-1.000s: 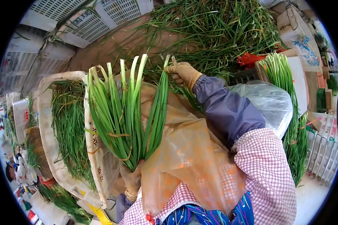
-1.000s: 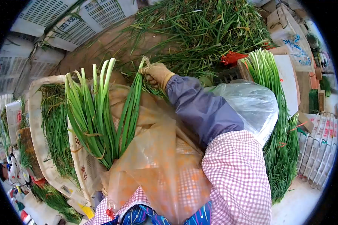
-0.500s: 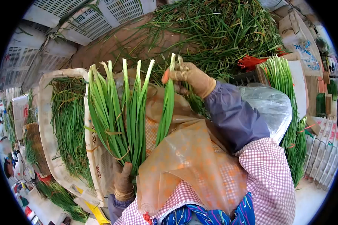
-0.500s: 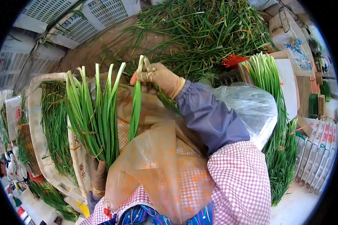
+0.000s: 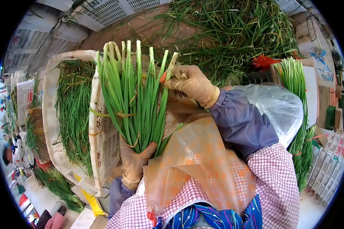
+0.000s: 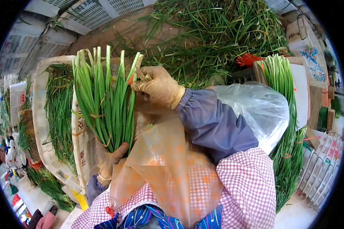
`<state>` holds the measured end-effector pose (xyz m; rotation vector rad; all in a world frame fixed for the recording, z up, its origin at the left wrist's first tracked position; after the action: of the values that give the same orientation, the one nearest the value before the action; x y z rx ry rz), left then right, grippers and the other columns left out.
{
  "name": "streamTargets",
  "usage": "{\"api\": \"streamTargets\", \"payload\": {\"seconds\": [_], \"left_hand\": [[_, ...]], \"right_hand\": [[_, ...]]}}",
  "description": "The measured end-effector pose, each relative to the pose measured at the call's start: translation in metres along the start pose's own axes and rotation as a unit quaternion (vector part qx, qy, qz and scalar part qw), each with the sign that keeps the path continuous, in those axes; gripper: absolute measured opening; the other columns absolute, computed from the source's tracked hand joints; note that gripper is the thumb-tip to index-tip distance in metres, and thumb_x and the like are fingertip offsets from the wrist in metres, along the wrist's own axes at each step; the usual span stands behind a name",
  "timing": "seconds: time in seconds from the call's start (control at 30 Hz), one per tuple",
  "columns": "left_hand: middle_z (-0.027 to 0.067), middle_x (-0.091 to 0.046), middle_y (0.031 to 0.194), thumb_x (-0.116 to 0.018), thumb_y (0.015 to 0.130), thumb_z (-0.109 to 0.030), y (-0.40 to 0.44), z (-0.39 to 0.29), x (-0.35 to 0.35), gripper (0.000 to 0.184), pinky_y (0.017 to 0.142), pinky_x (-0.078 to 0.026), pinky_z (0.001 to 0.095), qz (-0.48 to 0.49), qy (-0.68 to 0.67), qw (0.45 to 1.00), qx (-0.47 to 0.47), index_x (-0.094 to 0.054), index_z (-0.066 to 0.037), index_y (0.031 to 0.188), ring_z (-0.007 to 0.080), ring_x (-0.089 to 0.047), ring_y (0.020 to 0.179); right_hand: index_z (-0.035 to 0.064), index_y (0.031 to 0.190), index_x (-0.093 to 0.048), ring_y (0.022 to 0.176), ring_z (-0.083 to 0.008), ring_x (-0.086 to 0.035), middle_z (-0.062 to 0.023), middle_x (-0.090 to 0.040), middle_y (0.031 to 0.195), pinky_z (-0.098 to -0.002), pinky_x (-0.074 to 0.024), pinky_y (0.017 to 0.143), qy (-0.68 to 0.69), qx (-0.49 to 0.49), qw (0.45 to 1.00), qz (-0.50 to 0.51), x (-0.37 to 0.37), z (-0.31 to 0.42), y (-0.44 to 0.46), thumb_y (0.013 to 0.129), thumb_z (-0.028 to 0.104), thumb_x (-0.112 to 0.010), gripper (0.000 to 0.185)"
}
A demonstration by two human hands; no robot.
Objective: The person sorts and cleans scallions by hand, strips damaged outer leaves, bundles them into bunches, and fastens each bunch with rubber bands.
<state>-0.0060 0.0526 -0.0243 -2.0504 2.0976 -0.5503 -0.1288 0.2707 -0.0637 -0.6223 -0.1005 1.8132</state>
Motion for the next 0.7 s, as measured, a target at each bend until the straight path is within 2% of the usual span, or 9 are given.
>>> {"api": "streamTargets", "payload": {"seconds": [0.1, 0.27, 0.33, 0.4, 0.47, 0.53, 0.6, 0.63, 0.7], "left_hand": [[0.0122, -0.054, 0.118, -0.076, 0.070, -0.002, 0.003, 0.006, 0.001, 0.075, 0.090, -0.047, 0.0332, -0.010, -0.006, 1.000, 0.000, -0.034, -0.002, 0.131, 0.0220, -0.056, 0.104], [0.0115, -0.054, 0.118, -0.075, 0.071, -0.001, 0.004, 0.009, 0.008, 0.072, 0.090, -0.047, 0.0335, -0.012, 0.012, 1.000, 0.006, -0.035, -0.003, 0.131, 0.0213, -0.056, 0.103], [0.0112, -0.055, 0.118, -0.075, 0.072, -0.001, 0.002, 0.000, 0.010, 0.070, 0.089, -0.047, 0.0332, 0.005, -0.059, 0.994, 0.090, -0.037, -0.003, 0.131, 0.0204, -0.057, 0.102], [0.0113, -0.056, 0.118, -0.074, 0.073, -0.003, 0.004, 0.002, 0.019, 0.069, 0.089, -0.047, 0.0328, 0.007, -0.065, 0.994, 0.093, -0.037, -0.003, 0.131, 0.0199, -0.057, 0.101], [0.0111, -0.056, 0.117, -0.074, 0.074, -0.004, 0.009, -0.010, 0.020, 0.071, 0.090, -0.046, 0.0326, 0.004, 0.057, 0.997, 0.046, -0.036, -0.003, 0.133, 0.0198, -0.057, 0.102], [0.0117, -0.055, 0.118, -0.074, 0.074, -0.005, 0.015, -0.021, 0.008, 0.070, 0.090, -0.047, 0.0329, -0.019, 0.063, 0.997, 0.037, -0.037, -0.002, 0.133, 0.0198, -0.057, 0.101], [0.0148, -0.048, 0.127, -0.077, 0.073, -0.011, 0.025, -0.034, -0.007, 0.075, 0.089, -0.047, 0.0340, -0.070, 0.020, 0.995, -0.071, -0.036, -0.003, 0.136, 0.0218, -0.053, 0.108], [0.0148, -0.048, 0.127, -0.077, 0.073, -0.011, 0.030, -0.033, -0.013, 0.075, 0.089, -0.047, 0.0340, -0.072, 0.021, 0.995, -0.071, -0.036, -0.003, 0.136, 0.0218, -0.053, 0.108], [0.0191, -0.039, 0.135, -0.081, 0.071, -0.018, 0.035, -0.036, -0.020, 0.084, 0.091, -0.045, 0.0367, -0.115, 0.106, 0.965, -0.212, -0.033, -0.005, 0.139, 0.0283, -0.048, 0.116]], "right_hand": [[0.0034, 0.107, -0.061, 0.057, -0.0060, -0.050, 0.0004, -0.059, 0.076, -0.0215, -0.0419, 0.047, 0.057, -0.048, 0.997, -0.033, -0.002, -0.002, 0.001, 0.083, 0.007, -0.066, 0.024], [0.0003, 0.108, -0.059, 0.065, -0.0087, -0.055, -0.0010, -0.060, 0.082, -0.0247, -0.0476, 0.053, 0.037, -0.026, 0.998, -0.032, 0.003, -0.012, 0.006, 0.083, 0.002, -0.063, 0.025], [-0.0009, 0.102, -0.063, 0.063, -0.0080, -0.057, -0.0028, -0.063, 0.082, -0.0223, -0.0457, 0.053, 0.069, 0.017, 0.996, -0.057, 0.005, -0.004, 0.003, 0.084, 0.002, -0.063, 0.018], [-0.0005, 0.104, -0.063, 0.065, -0.0065, -0.056, -0.0025, -0.064, 0.084, -0.0211, -0.0448, 0.054, 0.026, -0.018, 0.999, -0.042, 0.008, 0.003, -0.004, 0.085, 0.002, -0.061, 0.020], [0.0002, 0.107, -0.063, 0.064, -0.0056, -0.055, -0.0026, -0.065, 0.087, -0.0196, -0.0438, 0.054, 0.072, -0.018, 0.997, 0.001, 0.006, 0.000, -0.005, 0.086, 0.005, -0.062, 0.022], [0.0002, 0.108, -0.064, 0.064, -0.0054, -0.055, -0.0025, -0.065, 0.088, -0.0196, -0.0440, 0.055, 0.099, -0.019, 0.994, 0.044, -0.001, 0.006, -0.012, 0.085, 0.004, -0.062, 0.023], [0.0002, 0.108, -0.064, 0.065, -0.0052, -0.055, -0.0025, -0.065, 0.089, -0.0196, -0.0442, 0.056, 0.125, -0.021, 0.988, 0.089, -0.009, 0.004, -0.017, 0.085, 0.004, -0.063, 0.023], [0.0008, 0.108, -0.064, 0.065, -0.0050, -0.054, -0.0022, -0.065, 0.089, -0.0199, -0.0442, 0.056, 0.133, -0.044, 0.986, 0.087, -0.013, -0.004, -0.016, 0.085, 0.003, -0.063, 0.023], [0.0037, 0.104, -0.066, 0.067, -0.0042, -0.054, -0.0003, -0.064, 0.087, -0.0213, -0.0440, 0.054, 0.086, -0.062, 0.992, 0.073, -0.016, -0.009, -0.016, 0.084, 0.003, -0.064, 0.020]]}}
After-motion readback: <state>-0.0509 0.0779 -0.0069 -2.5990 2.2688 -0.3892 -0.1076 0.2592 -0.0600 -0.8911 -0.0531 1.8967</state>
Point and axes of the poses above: each hand's wrist, its own y-axis towards the middle knuckle, its own x-axis out of the back of the hand, z = x × y, the point moved 3 cm from there along y, towards the middle knuckle
